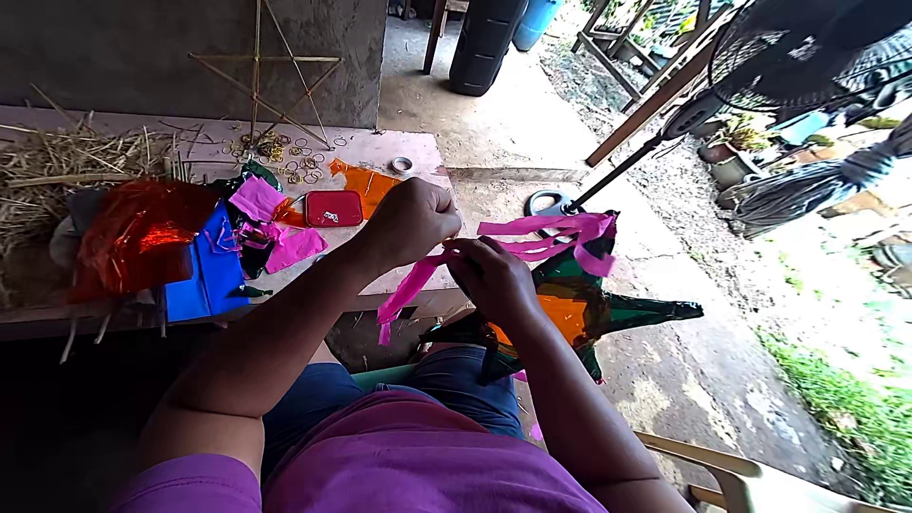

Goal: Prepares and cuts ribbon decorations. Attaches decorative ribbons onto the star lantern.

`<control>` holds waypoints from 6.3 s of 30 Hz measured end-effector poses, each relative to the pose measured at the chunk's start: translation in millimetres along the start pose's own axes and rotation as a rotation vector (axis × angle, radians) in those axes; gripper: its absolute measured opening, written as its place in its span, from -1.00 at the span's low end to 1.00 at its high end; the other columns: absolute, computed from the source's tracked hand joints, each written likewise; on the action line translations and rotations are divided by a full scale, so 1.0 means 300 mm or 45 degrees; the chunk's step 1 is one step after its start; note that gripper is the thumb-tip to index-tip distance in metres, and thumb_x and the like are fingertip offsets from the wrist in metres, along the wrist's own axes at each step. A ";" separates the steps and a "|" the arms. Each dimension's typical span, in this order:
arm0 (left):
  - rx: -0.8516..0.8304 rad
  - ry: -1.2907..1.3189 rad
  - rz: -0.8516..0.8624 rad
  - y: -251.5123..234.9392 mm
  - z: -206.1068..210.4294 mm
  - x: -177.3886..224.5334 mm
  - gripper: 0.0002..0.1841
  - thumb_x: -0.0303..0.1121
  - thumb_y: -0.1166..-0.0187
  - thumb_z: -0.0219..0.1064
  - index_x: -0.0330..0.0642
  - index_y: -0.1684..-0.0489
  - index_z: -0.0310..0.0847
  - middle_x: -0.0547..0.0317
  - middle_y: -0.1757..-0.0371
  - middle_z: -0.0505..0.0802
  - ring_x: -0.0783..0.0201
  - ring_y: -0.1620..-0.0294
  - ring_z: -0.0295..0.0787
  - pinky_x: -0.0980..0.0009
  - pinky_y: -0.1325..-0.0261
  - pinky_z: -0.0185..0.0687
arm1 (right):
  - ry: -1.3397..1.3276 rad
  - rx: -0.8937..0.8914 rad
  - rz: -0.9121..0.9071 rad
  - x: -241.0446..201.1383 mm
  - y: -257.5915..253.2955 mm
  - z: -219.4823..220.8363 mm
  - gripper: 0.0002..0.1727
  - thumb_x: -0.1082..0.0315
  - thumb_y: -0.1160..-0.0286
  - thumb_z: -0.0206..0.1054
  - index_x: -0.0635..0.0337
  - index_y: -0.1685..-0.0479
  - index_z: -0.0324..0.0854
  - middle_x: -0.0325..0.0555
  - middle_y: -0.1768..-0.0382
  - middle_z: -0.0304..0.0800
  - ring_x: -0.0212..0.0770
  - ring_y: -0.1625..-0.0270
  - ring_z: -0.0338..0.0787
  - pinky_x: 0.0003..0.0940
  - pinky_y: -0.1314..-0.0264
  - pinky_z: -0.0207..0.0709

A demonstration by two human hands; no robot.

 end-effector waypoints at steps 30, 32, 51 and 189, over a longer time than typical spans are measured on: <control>-0.075 1.695 -0.770 0.181 0.498 -0.335 -0.79 -0.38 -0.82 0.10 -0.09 0.16 0.67 0.54 0.76 0.26 0.56 0.79 0.17 0.64 0.58 0.38 | -0.166 -0.186 0.136 0.015 -0.010 -0.028 -0.78 0.32 -0.66 0.33 0.01 -0.15 0.79 -0.15 0.10 0.78 -0.25 0.22 0.74 -0.15 0.17 0.66; -0.041 1.691 -0.803 0.145 0.501 -0.342 -0.79 -0.39 -0.82 0.09 -0.04 0.23 0.62 0.52 0.76 0.28 0.55 0.79 0.19 0.63 0.58 0.39 | -0.184 -0.190 0.121 0.024 -0.005 -0.031 -0.78 0.31 -0.65 0.34 0.02 -0.15 0.79 -0.16 0.13 0.76 -0.28 0.25 0.74 -0.21 0.18 0.68; -0.031 1.790 -0.588 0.056 0.472 -0.309 -0.69 -0.58 -0.71 0.01 0.03 0.39 0.52 0.45 0.62 0.65 0.55 0.62 0.56 0.60 0.39 0.62 | -0.212 0.019 -0.065 0.010 0.037 0.016 -0.56 0.27 -0.34 0.56 0.21 -0.21 0.71 -0.10 0.16 0.89 -0.24 0.18 0.87 -0.17 0.09 0.74; 0.328 -0.017 0.457 0.228 0.341 -0.248 -0.84 -0.50 -0.60 0.32 -0.36 0.23 0.85 0.03 0.30 0.89 0.36 0.27 0.84 0.48 0.07 0.76 | -0.335 -0.451 0.069 0.045 -0.049 0.002 -0.73 0.33 -0.63 0.37 0.00 -0.24 0.73 -0.20 0.27 0.85 -0.24 0.31 0.79 -0.07 0.16 0.70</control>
Point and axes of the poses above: each hand's wrist, its own y-axis away from the middle knuckle, its own z-axis out of the palm, x = y × z, the point moved 2 cm from there along -y, towards the middle knuckle
